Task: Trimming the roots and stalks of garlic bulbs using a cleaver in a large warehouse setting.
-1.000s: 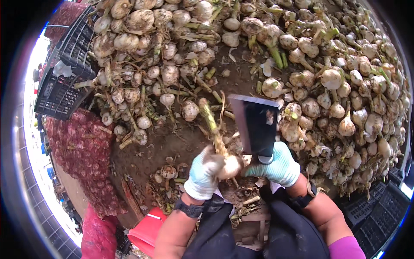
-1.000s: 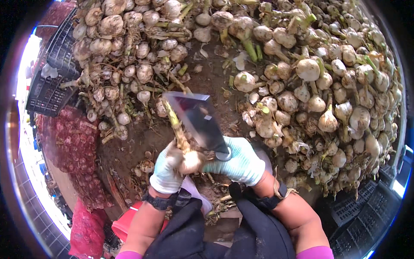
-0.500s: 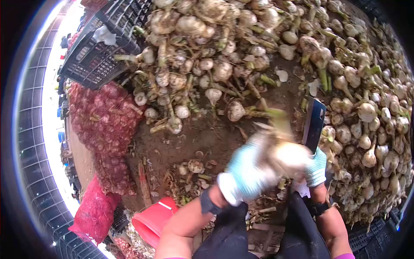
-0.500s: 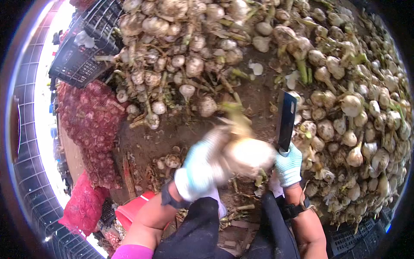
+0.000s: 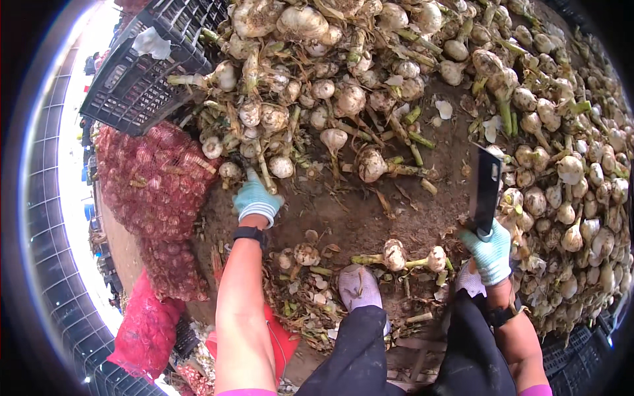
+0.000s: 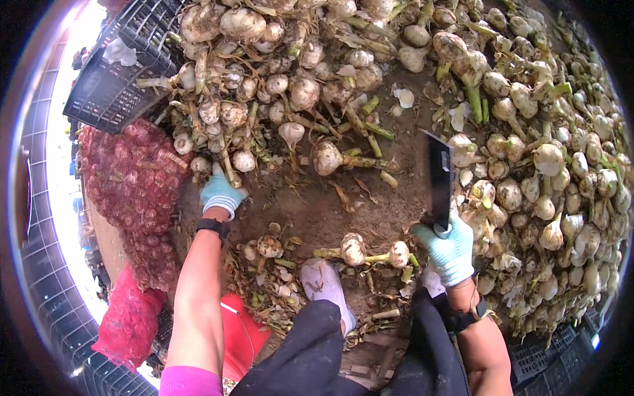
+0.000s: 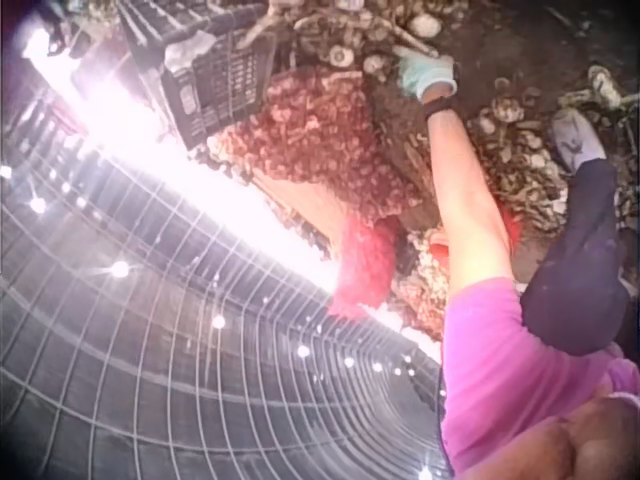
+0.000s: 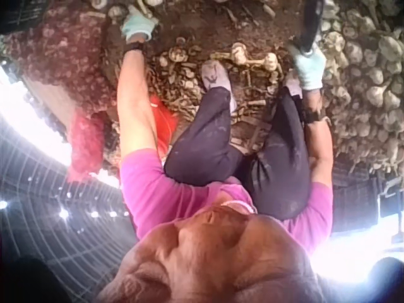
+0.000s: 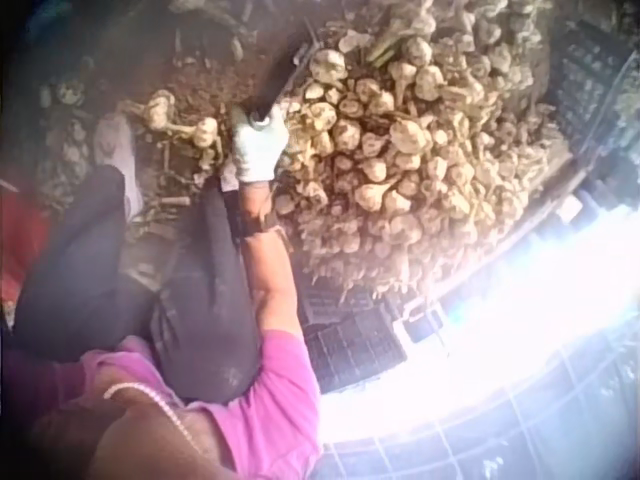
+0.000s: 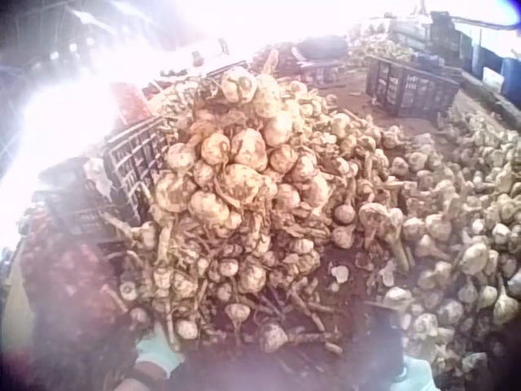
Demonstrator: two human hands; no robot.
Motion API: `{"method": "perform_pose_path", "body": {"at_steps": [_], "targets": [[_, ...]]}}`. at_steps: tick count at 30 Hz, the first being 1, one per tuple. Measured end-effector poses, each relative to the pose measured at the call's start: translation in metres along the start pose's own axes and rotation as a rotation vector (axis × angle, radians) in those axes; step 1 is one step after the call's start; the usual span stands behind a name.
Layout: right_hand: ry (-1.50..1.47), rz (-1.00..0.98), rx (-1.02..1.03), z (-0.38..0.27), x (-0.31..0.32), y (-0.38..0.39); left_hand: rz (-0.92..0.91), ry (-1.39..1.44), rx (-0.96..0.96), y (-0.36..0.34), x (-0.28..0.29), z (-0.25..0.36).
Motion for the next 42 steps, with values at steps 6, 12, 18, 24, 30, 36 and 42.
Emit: {"method": "perform_pose_path", "body": {"at_steps": [6,12,18,24,30,36,42], "targets": [[0.288,-0.045,0.461,-0.061,-0.017,0.034,-0.597,1.54,-0.482,0.082,-0.053,0.069],[0.696,-0.112,0.829,-0.093,-0.04,0.07,-1.008,1.885,-0.571,0.22,-0.039,0.128],[0.672,-0.073,0.917,-0.087,-0.018,0.079,-0.969,1.859,-0.421,0.236,-0.061,0.153],[0.435,-0.065,0.874,-0.064,-0.013,0.065,-0.816,1.779,-0.572,0.242,-0.057,0.156],[0.394,-0.014,0.902,-0.057,-0.012,0.063,-0.777,1.662,-0.711,0.253,-0.046,0.153],[0.388,0.246,0.692,-0.025,0.025,0.027,-1.337,1.767,-0.557,0.298,-0.047,0.157],[-0.242,-0.252,-0.151,0.004,0.001,0.027,-0.76,1.702,-0.902,0.264,-0.029,0.158]]}}
Point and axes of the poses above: each hand's wrist, its own y-axis away from the middle knuckle, its own x-axis out of the back of the hand, z = x × y, the point moved 9 cm from there along -y, towards the middle knuckle, and after that the axes turned 7 degrees about y, right-handed, at the moved point
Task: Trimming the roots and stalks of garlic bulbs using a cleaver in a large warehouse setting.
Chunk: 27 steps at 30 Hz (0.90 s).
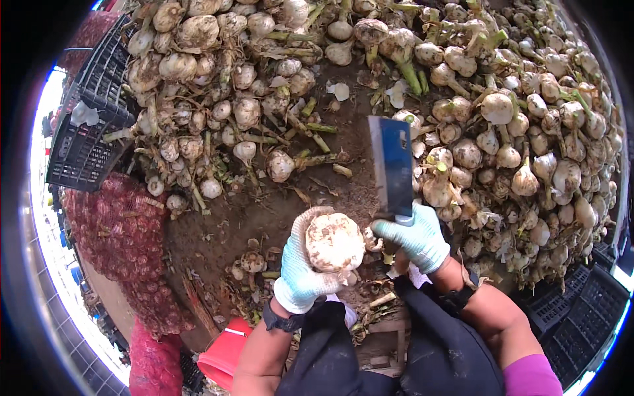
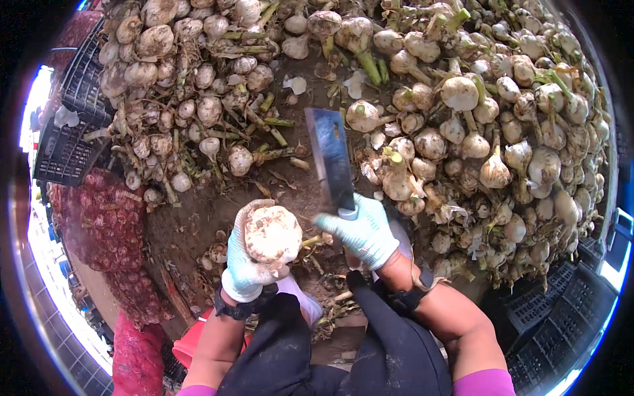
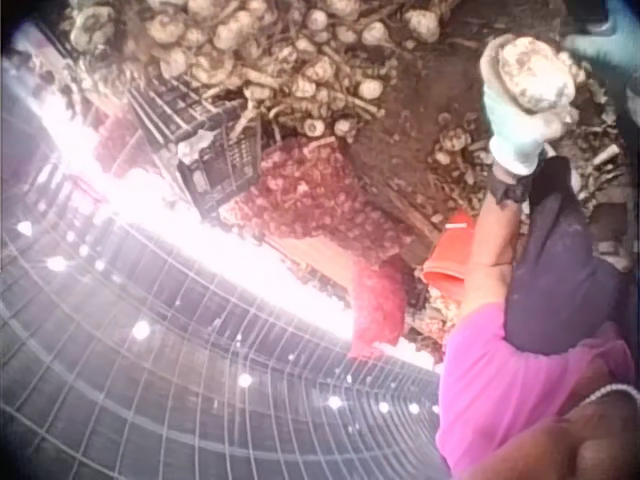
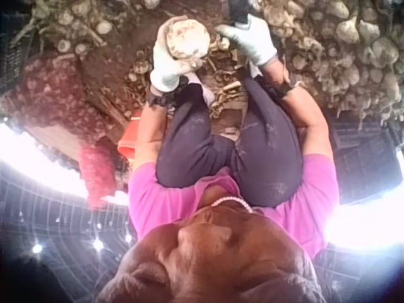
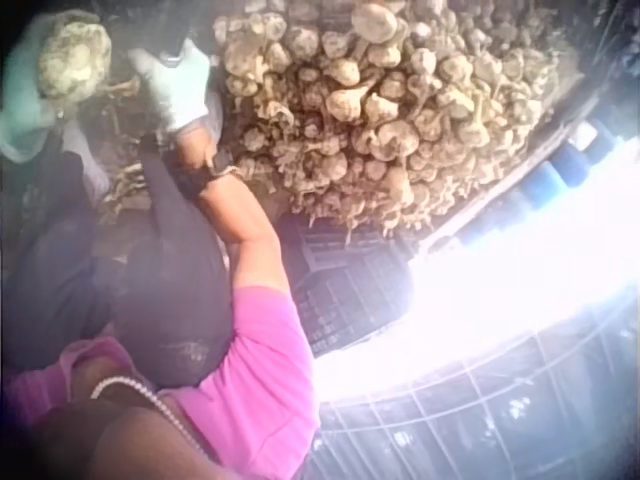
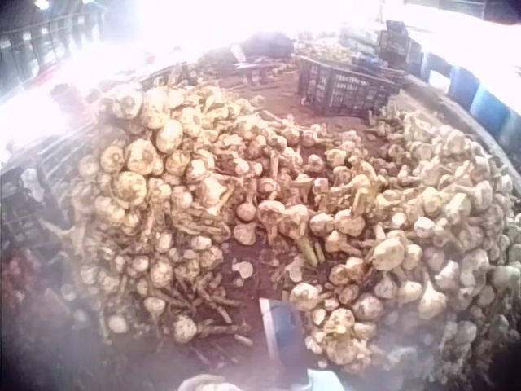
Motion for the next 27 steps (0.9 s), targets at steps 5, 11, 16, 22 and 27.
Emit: {"method": "perform_pose_path", "body": {"at_steps": [5,11,16,22,27], "targets": [[0.661,0.107,0.706,-0.063,-0.025,0.034,0.008,-0.366,-0.122,-0.002,0.014,-0.001],[0.931,0.069,0.928,-0.06,-0.046,0.045,0.21,0.022,-0.006,-0.001,0.015,-0.009],[0.872,0.154,0.927,-0.042,-0.043,0.031,0.091,-0.25,-0.136,0.004,0.009,-0.001],[0.749,0.408,0.726,-0.016,0.008,0.005,0.068,-0.134,-0.062,0.013,-0.002,0.008],[-0.158,-0.137,-0.01,0.01,-0.016,-0.008,0.063,-0.028,-0.064,0.005,-0.002,0.002]]}}
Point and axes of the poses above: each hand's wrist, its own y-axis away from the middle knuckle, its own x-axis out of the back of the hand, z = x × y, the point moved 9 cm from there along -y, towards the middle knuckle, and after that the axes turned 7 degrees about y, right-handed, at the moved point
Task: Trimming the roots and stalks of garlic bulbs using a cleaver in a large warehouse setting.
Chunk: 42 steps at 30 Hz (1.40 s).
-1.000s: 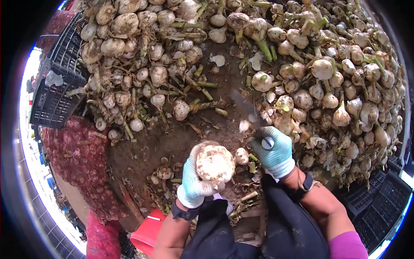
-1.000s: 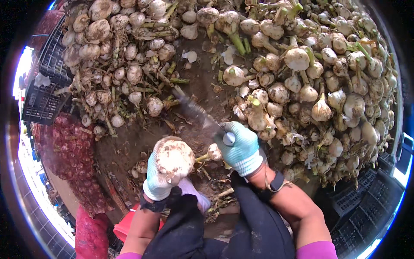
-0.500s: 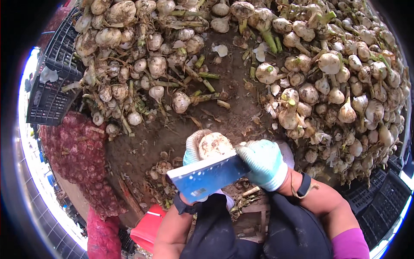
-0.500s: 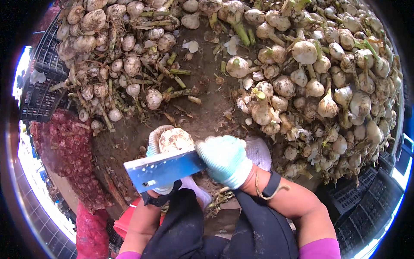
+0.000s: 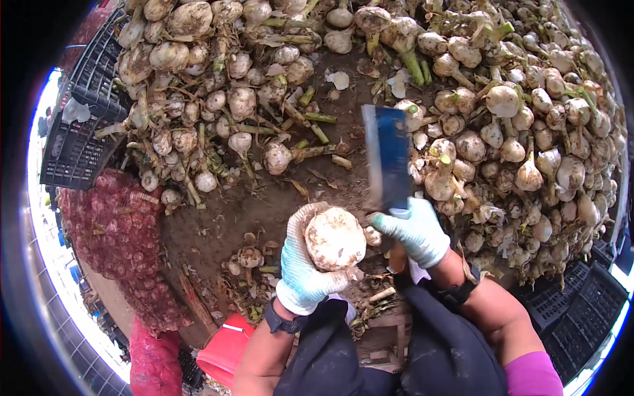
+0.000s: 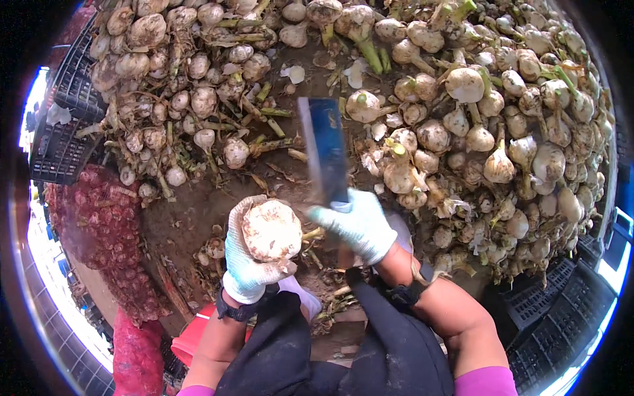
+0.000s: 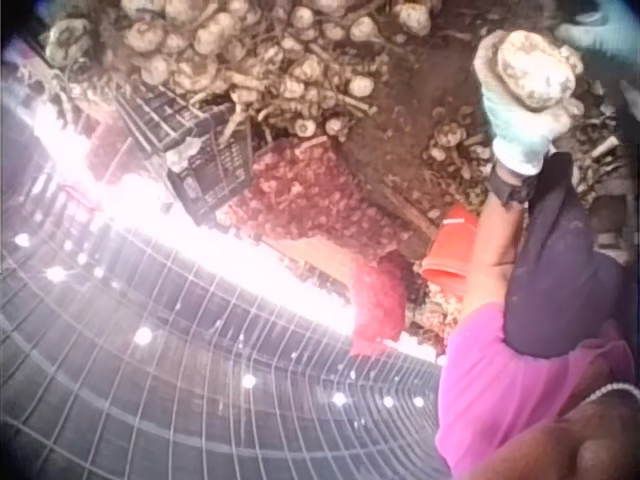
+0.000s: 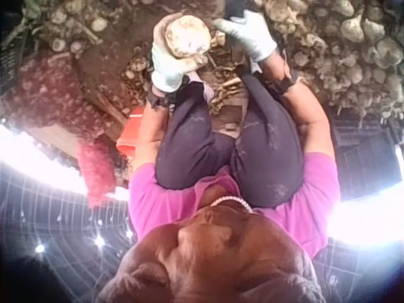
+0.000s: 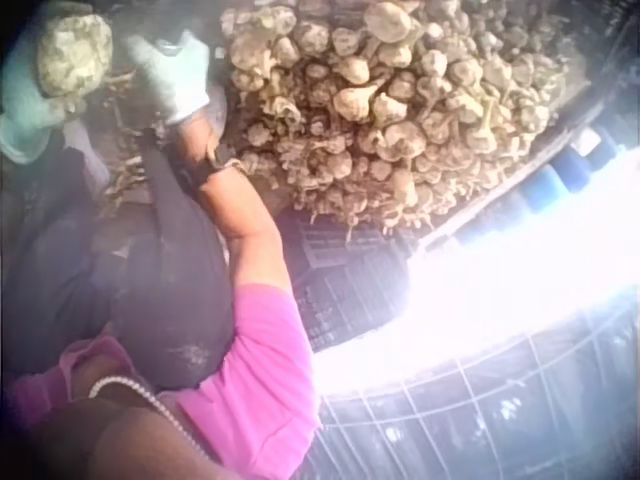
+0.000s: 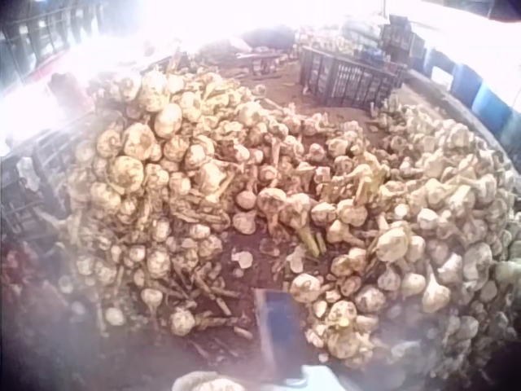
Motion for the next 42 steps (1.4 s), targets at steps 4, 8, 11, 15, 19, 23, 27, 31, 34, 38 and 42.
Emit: {"method": "perform_pose_path", "body": {"at_steps": [4,8,11,15,19,23,27,31,34,38,42], "targets": [[-0.137,-0.176,-0.093,-0.009,-0.028,0.008,-0.133,-0.414,-0.235,-0.003,0.001,0.008],[0.137,-0.156,0.07,-0.036,-0.019,0.013,0.073,0.537,0.238,-0.003,0.018,-0.023],[0.423,-0.131,0.259,-0.054,-0.017,0.016,0.065,0.442,0.348,0.001,0.029,-0.043],[0.791,0.184,0.672,-0.073,-0.007,0.022,0.039,-0.056,0.348,-0.007,0.024,-0.027],[0.88,0.18,0.709,-0.04,0.003,0.002,0.027,-0.019,0.186,0.002,0.036,-0.007],[0.707,0.403,0.338,-0.002,0.052,-0.006,0.199,0.172,0.209,-0.004,0.055,0.01],[0.798,0.494,0.579,-0.043,0.056,0.007,-0.39,0.074,0.144,-0.012,-0.061,0.048],[0.282,0.347,0.067,0.01,0.053,-0.01,0.182,-0.166,0.067,-0.007,0.05,0.023],[0.31,0.396,0.022,0.03,0.069,-0.005,0.575,-1.483,0.226,0.031,0.163,0.038],[0.343,0.323,0.114,0.018,0.041,-0.005,0.502,-1.731,0.633,0.073,0.256,-0.029],[0.398,0.263,0.127,0.005,0.012,-0.003,0.594,-1.602,0.474,0.074,0.259,-0.032]]}}
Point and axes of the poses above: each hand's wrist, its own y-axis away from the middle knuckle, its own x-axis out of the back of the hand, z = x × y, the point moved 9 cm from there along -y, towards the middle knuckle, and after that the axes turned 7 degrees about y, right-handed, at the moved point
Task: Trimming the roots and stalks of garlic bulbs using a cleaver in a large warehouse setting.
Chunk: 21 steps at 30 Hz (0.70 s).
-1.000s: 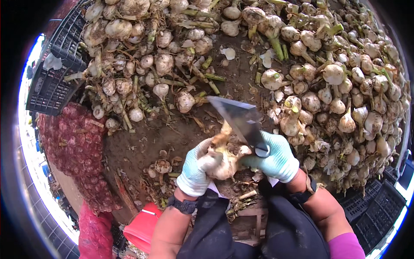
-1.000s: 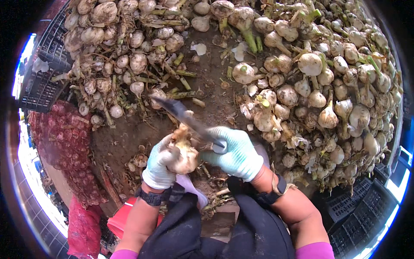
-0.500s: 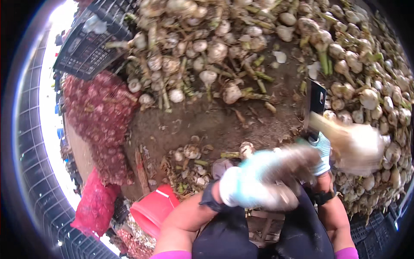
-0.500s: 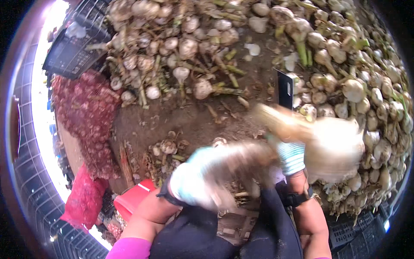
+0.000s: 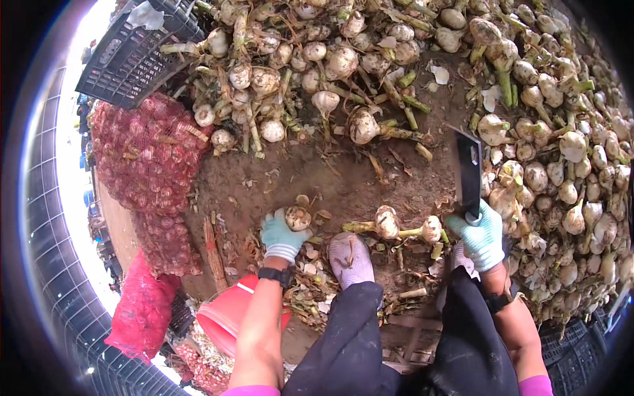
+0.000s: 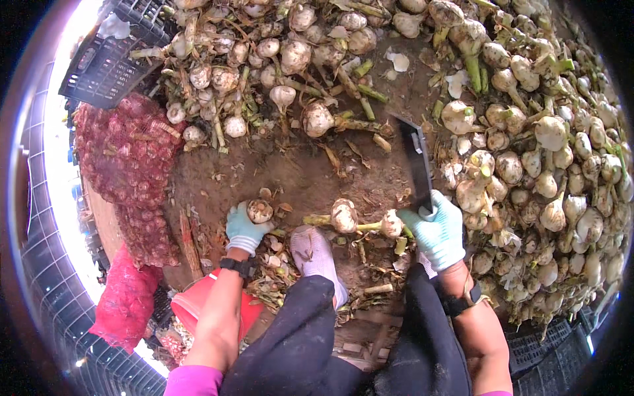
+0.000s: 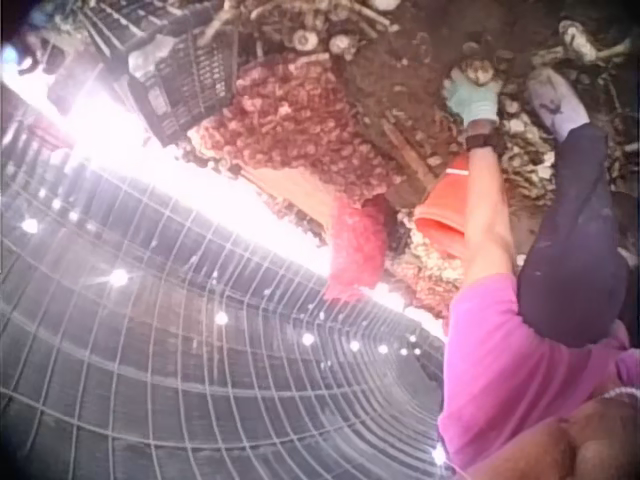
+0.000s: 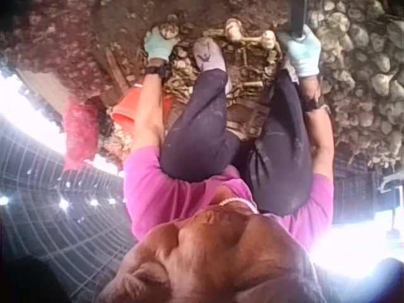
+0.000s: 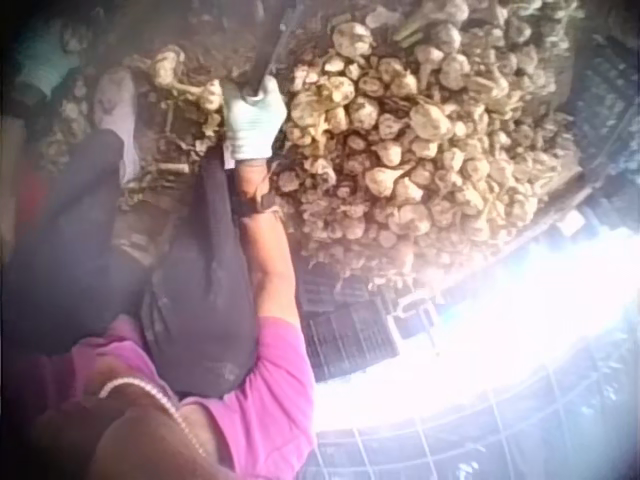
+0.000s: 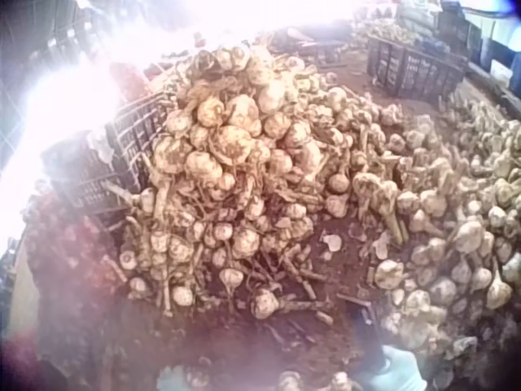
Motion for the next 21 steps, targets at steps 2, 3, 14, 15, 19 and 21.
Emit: {"method": "perform_pose_path", "body": {"at_steps": [2,3,14,15,19,21], "targets": [[0.164,0.026,0.134,-0.021,-0.003,0.006,0.137,0.045,-0.184,0.01,0.023,0.037],[0.204,0.048,0.266,-0.039,-0.007,0.012,0.111,0.224,-0.248,0.013,0.032,0.057],[0.844,-0.034,0.883,-0.108,-0.019,0.06,-0.532,1.31,-0.334,0.074,0.046,0.227],[0.794,-0.039,0.931,-0.109,-0.019,0.062,-0.499,1.27,-0.371,0.074,0.047,0.229],[0.657,-0.021,0.917,-0.096,-0.018,0.058,-0.475,1.283,-0.317,0.074,0.041,0.227],[0.601,-0.005,0.9,-0.084,-0.02,0.05,-0.498,1.234,-0.337,0.075,0.04,0.228]]}}
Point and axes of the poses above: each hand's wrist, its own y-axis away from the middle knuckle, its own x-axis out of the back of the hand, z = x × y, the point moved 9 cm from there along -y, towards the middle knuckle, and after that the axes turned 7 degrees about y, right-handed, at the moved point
